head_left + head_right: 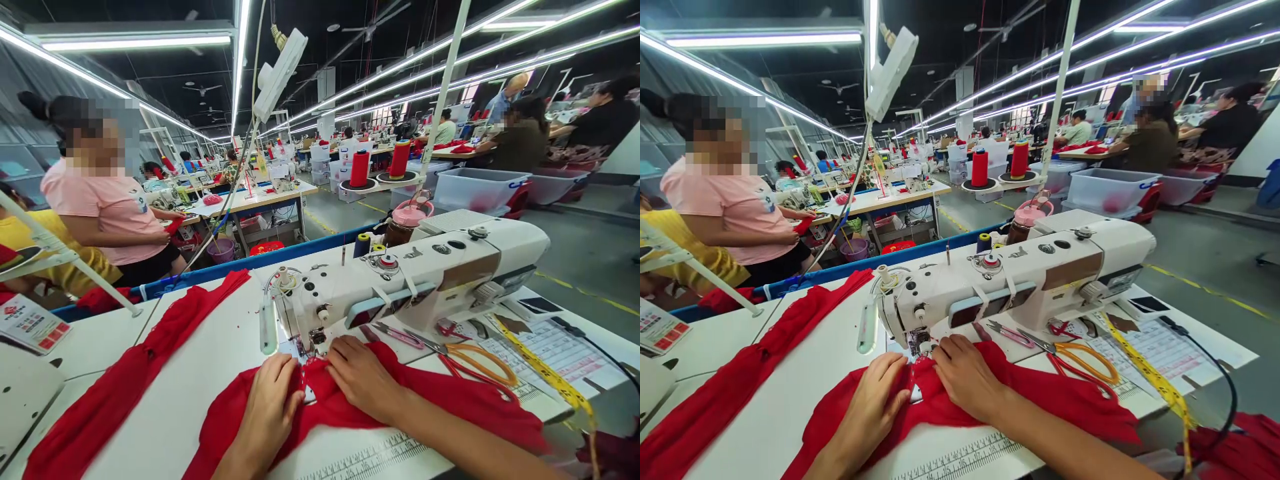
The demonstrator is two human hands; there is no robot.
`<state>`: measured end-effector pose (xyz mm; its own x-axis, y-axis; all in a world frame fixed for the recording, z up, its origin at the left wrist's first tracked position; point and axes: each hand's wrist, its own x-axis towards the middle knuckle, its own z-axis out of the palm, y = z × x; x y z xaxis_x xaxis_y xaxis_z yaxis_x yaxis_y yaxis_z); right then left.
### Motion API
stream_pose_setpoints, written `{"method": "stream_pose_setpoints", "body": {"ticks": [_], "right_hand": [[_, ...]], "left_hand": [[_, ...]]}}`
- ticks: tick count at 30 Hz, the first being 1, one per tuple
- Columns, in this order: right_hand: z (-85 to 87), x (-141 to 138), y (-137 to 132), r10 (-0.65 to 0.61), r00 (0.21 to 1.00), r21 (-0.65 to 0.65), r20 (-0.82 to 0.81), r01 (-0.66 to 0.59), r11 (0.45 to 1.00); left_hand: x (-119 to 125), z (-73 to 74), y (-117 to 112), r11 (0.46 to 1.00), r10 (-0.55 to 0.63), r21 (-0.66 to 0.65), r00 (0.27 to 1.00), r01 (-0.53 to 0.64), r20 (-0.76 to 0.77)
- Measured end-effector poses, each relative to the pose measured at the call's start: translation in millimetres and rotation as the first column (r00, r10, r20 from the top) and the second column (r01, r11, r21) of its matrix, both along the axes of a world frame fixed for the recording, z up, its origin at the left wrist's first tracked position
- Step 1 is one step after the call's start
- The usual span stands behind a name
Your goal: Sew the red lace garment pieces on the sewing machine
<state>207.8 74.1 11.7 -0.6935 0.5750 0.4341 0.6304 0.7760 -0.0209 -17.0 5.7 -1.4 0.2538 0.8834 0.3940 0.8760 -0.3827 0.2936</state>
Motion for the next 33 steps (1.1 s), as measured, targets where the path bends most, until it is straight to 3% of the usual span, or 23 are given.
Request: {"method": "stream_pose_setpoints", "body": {"ticks": [3, 6, 10, 13, 16, 19, 22, 25, 30, 33], "right_hand": [[12.6, -1.5, -24.5, 0.025, 1.0, 0.112, 0.017, -0.026, 0.993], [20.6, -1.9, -56.5, 0.052, 0.998, 0.194, 0.04, -0.059, 0.979], [25.2, -1.7, -81.6, 0.241, 0.971, 0.017, -0.01, -0.24, 0.971], [33.2, -4.3, -74.6, 0.247, 0.955, -0.109, -0.163, -0.266, 0.958], [39.1, -11.6, -59.1, 0.206, 0.935, -0.229, -0.287, -0.276, 0.933], [33.0, -20.9, -51.7, 0.23, 0.9, -0.272, -0.369, -0.341, 0.9], [19.7, -27.1, -53.2, 0.263, 0.865, -0.234, -0.428, -0.387, 0.892], [11.6, -28.8, -56.2, 0.277, 0.854, -0.131, -0.44, -0.367, 0.921], [15.0, -27.8, -58.9, 0.321, 0.869, -0.031, -0.377, -0.358, 0.933], [18.9, -28.0, -61.6, 0.323, 0.869, -0.047, -0.375, -0.366, 0.93]], "left_hand": [[5.6, 10.2, 3.1, 0.999, -0.036, -0.015, 0.999, 0.036, 0.007], [11.4, 14.3, -1.5, 1.0, 0.001, 0.006, 1.0, -0.001, 0.02], [13.6, 9.7, -17.1, 0.969, 0.052, 0.234, 0.989, -0.084, 0.14], [13.2, 5.8, -29.3, 0.93, 0.055, 0.342, 0.971, -0.135, 0.234], [13.7, 5.5, -37.2, 0.927, 0.051, 0.344, 0.959, -0.149, 0.28], [14.1, 6.3, -41.6, 0.924, 0.045, 0.349, 0.952, -0.154, 0.302], [14.8, 3.4, -47.0, 0.925, 0.039, 0.347, 0.945, -0.157, 0.323], [18.7, -4.9, -56.6, 0.908, 0.08, 0.351, 0.916, -0.23, 0.393], [29.5, -14.6, -70.7, 0.817, 0.104, 0.474, 0.893, -0.328, 0.438], [29.8, -9.2, -70.2, 0.814, 0.127, 0.489, 0.919, -0.312, 0.374]]}}
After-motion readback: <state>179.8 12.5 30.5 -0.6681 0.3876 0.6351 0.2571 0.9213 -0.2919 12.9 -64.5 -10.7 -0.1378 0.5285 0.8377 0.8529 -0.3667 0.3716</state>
